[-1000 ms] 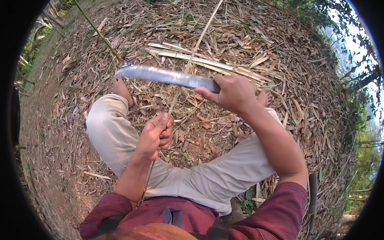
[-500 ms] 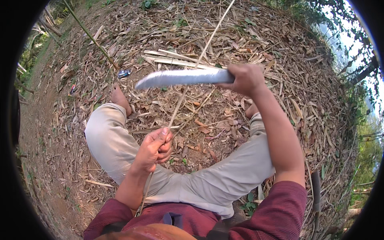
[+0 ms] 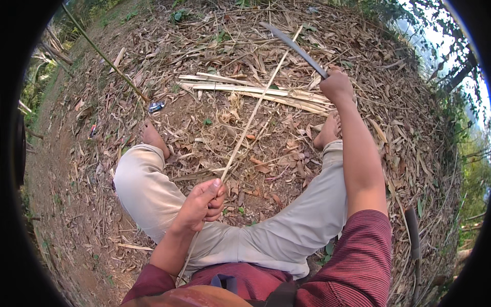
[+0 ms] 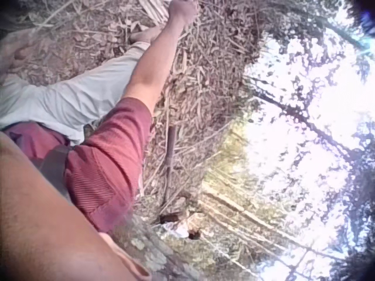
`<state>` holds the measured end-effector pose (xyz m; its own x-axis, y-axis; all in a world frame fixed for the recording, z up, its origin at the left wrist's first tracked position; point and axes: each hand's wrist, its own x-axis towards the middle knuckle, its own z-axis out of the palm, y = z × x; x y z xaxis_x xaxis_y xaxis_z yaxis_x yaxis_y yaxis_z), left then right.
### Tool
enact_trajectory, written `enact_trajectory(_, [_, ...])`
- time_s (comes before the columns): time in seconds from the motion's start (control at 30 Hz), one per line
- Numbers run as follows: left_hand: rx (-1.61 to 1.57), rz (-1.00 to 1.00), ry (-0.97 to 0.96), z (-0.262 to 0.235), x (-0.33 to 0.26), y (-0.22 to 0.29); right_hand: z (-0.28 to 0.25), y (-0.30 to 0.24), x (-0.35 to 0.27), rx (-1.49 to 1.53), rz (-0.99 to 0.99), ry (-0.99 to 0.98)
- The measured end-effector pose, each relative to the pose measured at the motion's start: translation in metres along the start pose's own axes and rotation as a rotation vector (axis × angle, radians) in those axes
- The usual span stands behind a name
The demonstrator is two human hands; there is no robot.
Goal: The person uses a large knife to shave and smooth thin strips of bamboo while sitting on the ground in a forest area.
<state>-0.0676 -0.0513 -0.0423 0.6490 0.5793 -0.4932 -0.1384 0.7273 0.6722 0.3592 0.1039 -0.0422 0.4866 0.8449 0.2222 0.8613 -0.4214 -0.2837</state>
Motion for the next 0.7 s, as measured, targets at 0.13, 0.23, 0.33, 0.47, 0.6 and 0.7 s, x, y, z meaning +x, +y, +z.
enact_trajectory(0.13, [0.055,0.015,0.018,0.005,0.003,0.000,0.000,0.070,0.022,-0.010,0.364,0.021])
enact_trajectory(0.23, [0.072,0.094,0.060,0.013,0.009,0.001,0.007,0.097,0.015,-0.091,0.325,0.095])
enact_trajectory(0.33, [-0.025,0.142,0.160,0.012,0.016,-0.003,-0.004,0.057,-0.008,0.086,0.149,0.009])
enact_trajectory(0.47, [-0.055,0.156,0.161,0.009,0.025,0.007,-0.018,0.005,-0.057,0.200,-0.127,-0.042])
enact_trajectory(0.6, [-0.076,0.246,0.167,0.009,0.030,0.020,-0.049,-0.060,-0.101,0.042,-0.614,-0.181])
enact_trajectory(0.7, [0.046,0.313,0.242,0.009,0.033,0.021,-0.036,-0.099,-0.142,-0.046,-0.887,-0.314])
